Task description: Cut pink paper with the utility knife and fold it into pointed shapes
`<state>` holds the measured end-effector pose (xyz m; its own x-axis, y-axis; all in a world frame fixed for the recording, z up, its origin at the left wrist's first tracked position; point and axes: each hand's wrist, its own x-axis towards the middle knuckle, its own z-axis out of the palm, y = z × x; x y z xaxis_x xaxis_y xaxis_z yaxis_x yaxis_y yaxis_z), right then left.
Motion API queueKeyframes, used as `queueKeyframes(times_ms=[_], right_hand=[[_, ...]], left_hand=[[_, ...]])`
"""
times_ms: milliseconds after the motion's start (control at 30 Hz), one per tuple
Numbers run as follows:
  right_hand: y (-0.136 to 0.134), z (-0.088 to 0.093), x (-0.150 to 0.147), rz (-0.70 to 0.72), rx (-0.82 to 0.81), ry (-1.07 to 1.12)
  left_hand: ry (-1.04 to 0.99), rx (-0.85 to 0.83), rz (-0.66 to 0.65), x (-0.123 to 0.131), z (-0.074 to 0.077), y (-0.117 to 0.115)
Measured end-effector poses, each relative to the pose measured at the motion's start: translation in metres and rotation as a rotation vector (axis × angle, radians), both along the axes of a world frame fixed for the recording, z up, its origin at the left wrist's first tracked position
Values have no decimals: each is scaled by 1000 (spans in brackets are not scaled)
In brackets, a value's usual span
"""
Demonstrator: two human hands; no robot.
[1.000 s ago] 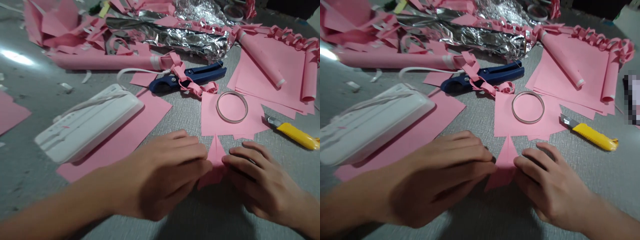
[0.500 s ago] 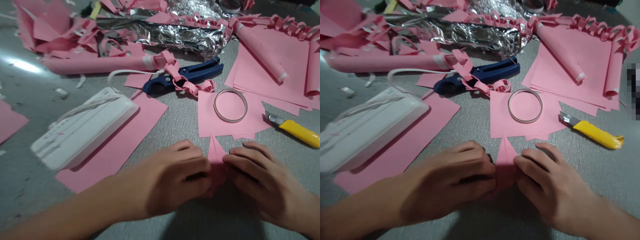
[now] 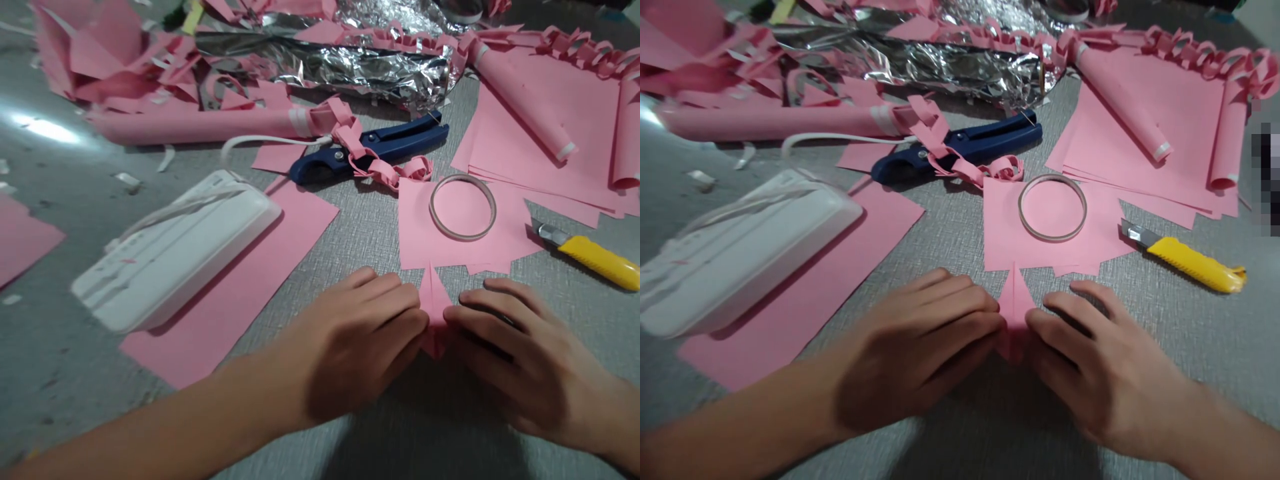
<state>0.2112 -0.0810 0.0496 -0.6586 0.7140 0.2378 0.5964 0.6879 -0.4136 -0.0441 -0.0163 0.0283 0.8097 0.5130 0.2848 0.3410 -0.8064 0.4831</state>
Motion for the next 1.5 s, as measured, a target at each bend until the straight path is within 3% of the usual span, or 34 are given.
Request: queueKeyframes(times_ms=[533,1000,1500], right_hand=[[2,4,-4,-52,-14,32],[-2,1,-4,-50,16,18],[-2,3,-8,-54,54,-19]], left_hand=[[69,112,79,5,3,-5],[97,265,68,1,3,-6],[131,271,79,3,2,-3]])
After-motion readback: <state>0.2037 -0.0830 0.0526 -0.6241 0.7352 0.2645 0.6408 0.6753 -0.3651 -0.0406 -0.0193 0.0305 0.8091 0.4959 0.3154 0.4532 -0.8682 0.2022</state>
